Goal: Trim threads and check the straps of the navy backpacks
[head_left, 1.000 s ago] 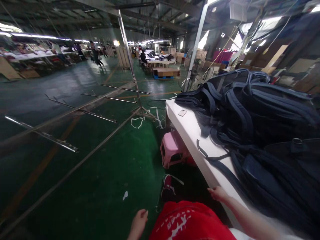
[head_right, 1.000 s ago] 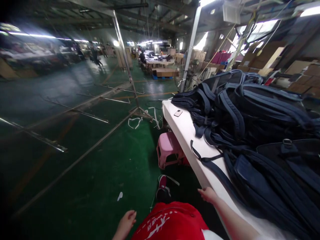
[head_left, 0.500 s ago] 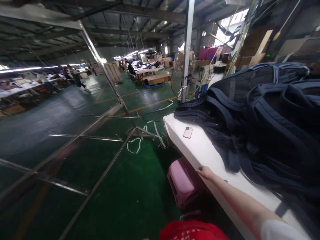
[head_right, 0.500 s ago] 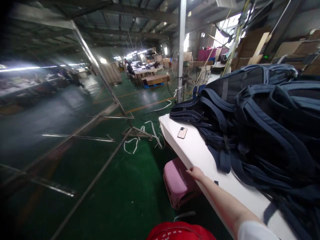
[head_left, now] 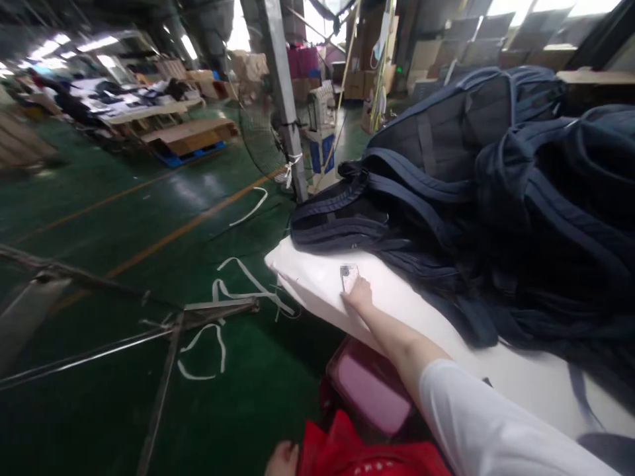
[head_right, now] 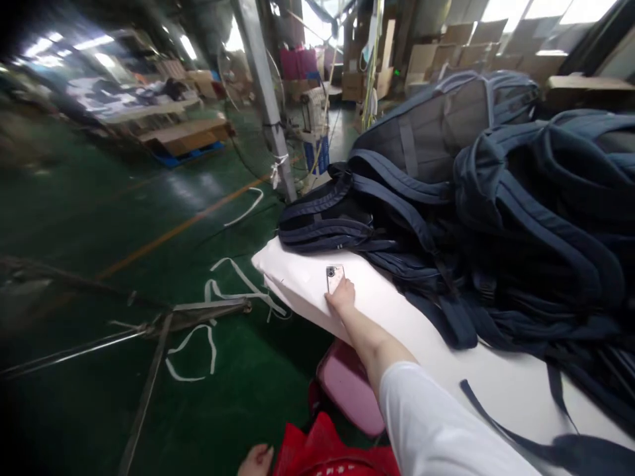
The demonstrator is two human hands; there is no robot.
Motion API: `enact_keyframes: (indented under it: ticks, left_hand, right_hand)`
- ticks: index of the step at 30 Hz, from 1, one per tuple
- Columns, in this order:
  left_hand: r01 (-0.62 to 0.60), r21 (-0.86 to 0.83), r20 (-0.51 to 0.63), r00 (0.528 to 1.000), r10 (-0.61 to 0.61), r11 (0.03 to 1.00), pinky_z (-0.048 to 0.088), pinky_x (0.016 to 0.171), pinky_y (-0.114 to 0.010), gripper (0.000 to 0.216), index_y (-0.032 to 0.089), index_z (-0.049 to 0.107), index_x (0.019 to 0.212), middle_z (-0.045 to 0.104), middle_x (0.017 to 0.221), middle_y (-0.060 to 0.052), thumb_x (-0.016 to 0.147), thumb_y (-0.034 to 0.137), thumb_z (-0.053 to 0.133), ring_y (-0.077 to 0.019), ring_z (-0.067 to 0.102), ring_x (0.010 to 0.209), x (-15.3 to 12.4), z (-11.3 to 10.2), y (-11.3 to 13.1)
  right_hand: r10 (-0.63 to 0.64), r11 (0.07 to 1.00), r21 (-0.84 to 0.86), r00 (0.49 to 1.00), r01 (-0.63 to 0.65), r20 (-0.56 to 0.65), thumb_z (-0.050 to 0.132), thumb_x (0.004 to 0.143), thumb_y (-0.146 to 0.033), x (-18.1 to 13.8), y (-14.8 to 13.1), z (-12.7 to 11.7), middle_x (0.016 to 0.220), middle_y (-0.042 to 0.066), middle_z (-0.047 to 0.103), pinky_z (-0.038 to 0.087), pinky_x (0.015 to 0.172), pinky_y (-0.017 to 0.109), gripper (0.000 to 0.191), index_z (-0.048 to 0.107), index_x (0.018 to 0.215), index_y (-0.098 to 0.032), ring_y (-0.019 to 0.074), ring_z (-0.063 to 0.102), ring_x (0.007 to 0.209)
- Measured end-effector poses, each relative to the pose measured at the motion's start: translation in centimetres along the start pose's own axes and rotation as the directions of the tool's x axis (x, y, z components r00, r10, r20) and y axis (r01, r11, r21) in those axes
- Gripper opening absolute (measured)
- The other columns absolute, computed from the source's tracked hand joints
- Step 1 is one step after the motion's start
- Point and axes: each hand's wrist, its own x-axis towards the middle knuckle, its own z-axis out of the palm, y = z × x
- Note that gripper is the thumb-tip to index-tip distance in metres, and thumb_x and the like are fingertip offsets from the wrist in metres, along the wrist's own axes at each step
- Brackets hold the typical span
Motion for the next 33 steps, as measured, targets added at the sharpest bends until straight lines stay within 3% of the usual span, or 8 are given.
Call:
enact_keyframes:
  ticks: [4,8,11,16,20,24,29,33]
  left_hand:
    - [-0.283,-0.173,-0.096,0.958,0.27,0.943,0.046,0.094,-0.022,0.038,0.01,0.055,0.12,0.067,0.118,-0.012,0.094,0.03,0.037,-0.0169,0.064,0.109,6.2,-8.2,6.2]
    - [-0.56,-0.152,-0.19,0.825,0.532,0.814,0.048,0.09,-0.026,0.037,0.007,0.055,0.119,0.067,0.113,-0.016,0.092,0.029,0.043,-0.0187,0.066,0.1,9.6,-14.1,18.1]
    - [-0.642,-0.059,-0.153,0.762,0.629,0.764,0.045,0.095,-0.029,0.037,0.01,0.056,0.119,0.066,0.112,-0.015,0.09,0.032,0.048,-0.0208,0.063,0.104,10.4,-14.7,26.8]
    - [-0.613,0.091,-0.205,0.76,0.617,0.785,0.035,0.104,-0.043,0.066,0.0,0.049,0.121,0.054,0.12,-0.027,0.082,0.053,0.056,-0.0355,0.048,0.12,9.7,-10.2,35.7]
    - [-0.578,0.153,-0.357,0.724,0.59,0.801,0.03,0.107,-0.047,0.106,-0.001,0.031,0.135,0.042,0.129,-0.028,0.063,0.066,0.068,-0.0393,0.04,0.122,8.2,-5.6,38.2]
    - [-0.628,0.226,-0.508,0.576,0.64,0.745,0.033,0.104,-0.05,0.1,0.006,0.032,0.139,0.041,0.132,-0.022,0.065,0.06,0.071,-0.0374,0.041,0.118,7.8,-1.9,37.8]
    - [-0.709,0.418,-0.546,0.302,0.781,0.567,0.031,0.103,-0.054,0.086,0.004,0.037,0.138,0.041,0.133,-0.024,0.075,0.058,0.06,-0.0389,0.037,0.12,8.4,0.6,36.2]
    - [-0.72,0.486,-0.529,0.208,0.823,0.495,0.03,0.102,-0.056,0.087,0.003,0.042,0.135,0.041,0.129,-0.026,0.073,0.06,0.061,-0.0404,0.037,0.12,8.9,1.0,36.3]
  right_hand:
    - [0.047,0.999,0.009,0.995,-0.047,-0.085,0.059,0.08,-0.035,0.3,-1.3,2.2,0.133,0.026,0.042,0.029,0.105,0.047,0.073,0.032,0.138,0.0,0.0368,0.037,0.121]
    - [0.024,0.998,0.055,0.995,-0.019,-0.098,0.061,0.076,-0.03,-0.8,0.2,2.5,0.132,0.022,0.045,0.03,0.107,0.044,0.071,0.036,0.136,-0.003,0.033,0.039,0.118]
    - [0.027,0.994,0.106,0.995,-0.017,-0.092,0.063,0.075,-0.03,-2.5,1.7,2.0,0.135,0.023,0.044,0.029,0.11,0.044,0.074,0.035,0.137,-0.001,0.0327,0.037,0.122]
    - [0.083,0.969,0.235,0.996,-0.072,-0.035,0.055,0.086,-0.035,-10.4,5.1,2.0,0.131,0.014,0.052,0.031,0.109,0.04,0.047,0.049,0.128,-0.014,0.0265,0.041,0.123]
    - [0.255,0.901,0.323,0.956,-0.289,0.145,0.057,0.085,-0.03,-20.2,10.3,4.3,0.09,0.006,0.067,0.045,0.089,0.032,0.013,0.065,0.084,-0.02,0.0216,0.06,0.092]
    - [0.572,0.683,0.328,0.757,-0.653,0.315,0.061,0.082,-0.026,-27.0,19.1,7.4,0.083,0.009,0.069,0.046,0.081,0.033,0.012,0.065,0.077,-0.016,0.0214,0.063,0.082]
    - [0.756,0.275,0.41,0.459,-0.87,0.467,0.065,0.084,-0.032,-28.8,30.1,11.5,0.091,0.006,0.068,0.046,0.089,0.04,0.018,0.064,0.084,-0.014,0.0202,0.063,0.09]
    - [0.75,-0.055,0.594,0.359,-0.803,0.555,0.062,0.088,-0.039,-27.2,34.9,15.7,0.098,0.005,0.067,0.047,0.091,0.042,0.025,0.064,0.09,-0.014,0.0197,0.062,0.095]
